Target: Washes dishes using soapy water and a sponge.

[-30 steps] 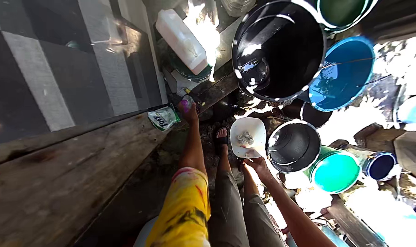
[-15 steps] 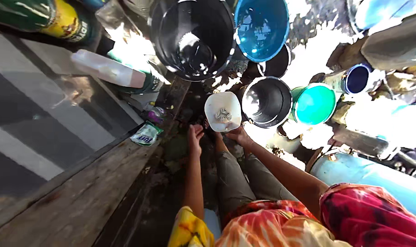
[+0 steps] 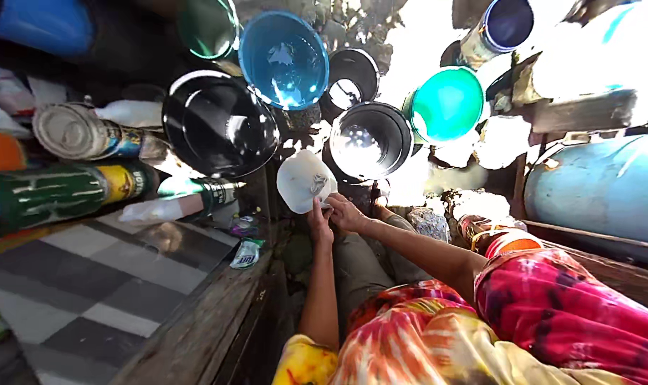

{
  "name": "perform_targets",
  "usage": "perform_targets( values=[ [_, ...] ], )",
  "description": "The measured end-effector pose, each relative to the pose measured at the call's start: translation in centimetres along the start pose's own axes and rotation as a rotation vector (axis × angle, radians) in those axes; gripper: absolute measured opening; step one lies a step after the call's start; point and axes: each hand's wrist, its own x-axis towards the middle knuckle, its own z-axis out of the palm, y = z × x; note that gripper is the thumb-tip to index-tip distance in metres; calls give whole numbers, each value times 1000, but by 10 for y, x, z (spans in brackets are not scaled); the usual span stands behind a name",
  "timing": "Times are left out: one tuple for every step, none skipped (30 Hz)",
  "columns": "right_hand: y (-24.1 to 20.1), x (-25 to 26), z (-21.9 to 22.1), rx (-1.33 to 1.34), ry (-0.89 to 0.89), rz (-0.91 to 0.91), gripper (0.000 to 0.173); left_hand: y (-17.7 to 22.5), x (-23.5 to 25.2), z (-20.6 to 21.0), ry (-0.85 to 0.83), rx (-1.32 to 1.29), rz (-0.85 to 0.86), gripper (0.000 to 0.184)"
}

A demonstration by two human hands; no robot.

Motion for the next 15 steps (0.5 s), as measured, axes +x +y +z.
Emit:
perform_targets(
  values=[
    [-2, -6, -12, -5, -19, -3, 50, 3, -2, 9, 12, 5, -11, 50],
    [-4, -11, -26, -13, -44, 15, 52, 5, -4, 18, 20, 8, -22, 48],
    [-7, -18, -42, -21, -67, 42, 52, 7, -6, 27, 13, 13, -30, 46],
    [-8, -26, -59, -26, -79, 64, 51, 8, -9, 36, 4, 31, -30, 44],
    [-7, -34, -77, -29, -87, 83, 48, 10, -11, 46, -10, 57, -24, 43],
    [-3, -43, -95, -30, -81, 88, 45, 12, -14, 57, -33, 84, -15, 41],
    [3, -53, -113, -20, -56, 81, 42, 15, -18, 66, -72, 113, -3, 41],
    [7, -64, -132, -1, -10, 72, 38, 18, -22, 75, -122, 149, 18, 41],
    [11, -74, -151, 18, 54, 79, 35, 22, -26, 86, -169, 187, 41, 41],
    [9, -85, -170, 39, 132, 108, 33, 24, -30, 97, -208, 232, 62, 39],
    [6, -96, -188, 53, 225, 126, 32, 27, -33, 105, -253, 283, 76, 37],
    [-2, -106, -205, 59, 320, 137, 32, 29, -35, 114, -293, 346, 92, 37],
    [-10, -114, -222, 48, 417, 123, 33, 30, -35, 124, -330, 423, 115, 36],
    [-18, -119, -238, 24, 493, 82, 34, 33, -36, 136, -370, 491, 132, 34],
    [-24, -122, -251, -16, 557, 11, 33, 38, -39, 147, -420, 544, 142, 32]
  ],
)
